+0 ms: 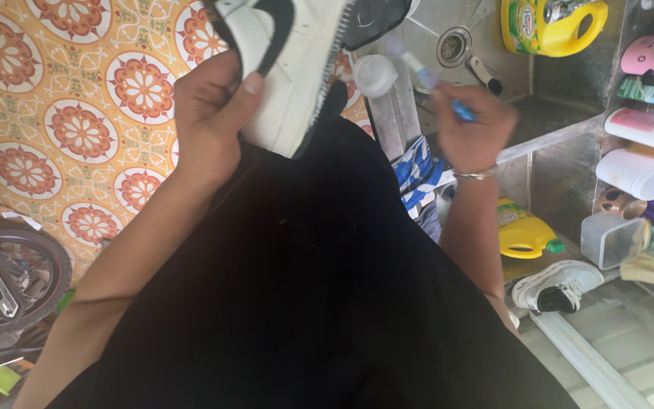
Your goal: The person scrubs a white sneaker with a toothbrush over a sink. They rotate the shoe to clean different areas, including the toe box, sides, and heel, while holding the shoe in one hand and the brush in the other.
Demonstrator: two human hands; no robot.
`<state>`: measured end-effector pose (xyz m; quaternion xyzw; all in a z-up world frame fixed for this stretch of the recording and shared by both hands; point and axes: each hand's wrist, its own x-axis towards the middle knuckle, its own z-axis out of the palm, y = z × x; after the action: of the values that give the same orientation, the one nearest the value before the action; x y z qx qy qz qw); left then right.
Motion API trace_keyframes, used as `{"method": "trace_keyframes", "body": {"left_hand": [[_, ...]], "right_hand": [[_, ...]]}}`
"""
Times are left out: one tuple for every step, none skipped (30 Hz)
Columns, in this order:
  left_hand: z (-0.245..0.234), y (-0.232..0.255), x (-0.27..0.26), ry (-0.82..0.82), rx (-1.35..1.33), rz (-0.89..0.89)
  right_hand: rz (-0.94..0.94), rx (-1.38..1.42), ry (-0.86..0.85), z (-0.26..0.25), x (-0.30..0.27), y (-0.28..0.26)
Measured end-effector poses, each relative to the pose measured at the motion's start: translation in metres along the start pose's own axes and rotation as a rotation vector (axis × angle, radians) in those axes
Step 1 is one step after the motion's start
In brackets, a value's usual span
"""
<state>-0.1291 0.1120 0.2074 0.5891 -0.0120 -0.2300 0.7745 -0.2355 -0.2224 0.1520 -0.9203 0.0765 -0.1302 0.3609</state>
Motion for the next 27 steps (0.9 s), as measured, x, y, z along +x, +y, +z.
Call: {"method": "trace_keyframes", "body": {"left_hand": [[-0.004,-0.001,0.0,0.01,0.026,0.025],[-0.007,-0.002,0.0,0.026,0.026,0.02],[-0.011,-0.004,0.0,0.042,0.026,0.015],[-0.014,-0.005,0.001,0.057,0.028,0.011],[-0.017,-0.007,0.0,0.056,0.028,0.007],[-0.019,-0.009,0.0,0.057,0.029,0.006],[-0.021,-0.012,0.0,0.058,0.029,0.006],[-0.021,-0.015,-0.002,0.059,0.022,0.001],[-0.021,-0.018,-0.003,0.059,0.015,-0.003],[-0.023,-0.019,-0.004,0.062,0.012,-0.006],[-0.024,-0.022,-0.005,0.076,0.034,-0.018],[-0.023,-0.024,-0.005,0.09,0.055,-0.028],[-0.023,-0.026,-0.004,0.105,0.077,-0.038],[-0.023,-0.026,-0.004,0.096,0.068,-0.041],[-0.022,-0.026,-0.004,0.087,0.059,-0.045],[-0.02,-0.026,-0.004,0.077,0.046,-0.048],[-0.018,-0.026,-0.004,0.073,0.034,-0.056],[-0.016,-0.024,-0.003,0.066,0.024,-0.062],[-0.015,-0.022,-0.001,0.059,0.014,-0.068],[-0.013,-0.02,0.001,0.048,-0.001,-0.063],[-0.011,-0.018,0.002,0.037,-0.017,-0.058],[-0.01,-0.017,0.004,0.028,-0.032,-0.054],[-0.009,-0.015,0.005,0.029,-0.015,-0.063],[-0.009,-0.015,0.007,0.03,0.0,-0.072],[-0.009,-0.015,0.01,0.032,0.016,-0.08],[-0.009,-0.016,0.013,0.016,0.071,-0.056],[-0.009,-0.017,0.016,0.002,0.127,-0.033]], "right_hand": [[-0.008,-0.089,-0.07,0.008,-0.004,0.001],[-0.016,-0.179,-0.144,0.016,-0.008,0.002],[-0.071,-0.281,-0.189,0.026,-0.009,0.005],[-0.127,-0.381,-0.233,0.039,-0.008,0.009],[-0.136,-0.417,-0.268,0.052,-0.009,0.012],[-0.15,-0.454,-0.302,0.066,-0.007,0.016],[-0.155,-0.493,-0.315,0.079,-0.005,0.021],[-0.163,-0.531,-0.334,0.092,-0.002,0.027],[-0.171,-0.569,-0.352,0.099,-0.001,0.032],[-0.151,-0.597,-0.366,0.104,0.0,0.037],[-0.131,-0.625,-0.38,0.109,0.001,0.042],[-0.113,-0.654,-0.394,0.112,0.002,0.046],[-0.124,-0.658,-0.362,0.113,0.003,0.048],[-0.13,-0.661,-0.331,0.112,0.002,0.049],[-0.137,-0.664,-0.3,0.111,0.0,0.049],[-0.166,-0.681,-0.299,0.109,-0.002,0.049],[-0.195,-0.699,-0.297,0.107,-0.003,0.047],[-0.224,-0.716,-0.292,0.104,-0.004,0.045],[-0.246,-0.7,-0.265,0.101,-0.004,0.041],[-0.269,-0.683,-0.238,0.095,-0.005,0.037],[-0.292,-0.667,-0.21,0.089,-0.007,0.032],[-0.304,-0.67,-0.206,0.081,-0.008,0.027],[-0.316,-0.673,-0.201,0.07,-0.009,0.023],[-0.329,-0.677,-0.197,0.059,-0.009,0.018],[-0.315,-0.612,-0.158,0.047,-0.011,0.013],[-0.303,-0.546,-0.116,0.036,-0.013,0.007],[-0.292,-0.479,-0.074,0.027,-0.014,0.001]]}}
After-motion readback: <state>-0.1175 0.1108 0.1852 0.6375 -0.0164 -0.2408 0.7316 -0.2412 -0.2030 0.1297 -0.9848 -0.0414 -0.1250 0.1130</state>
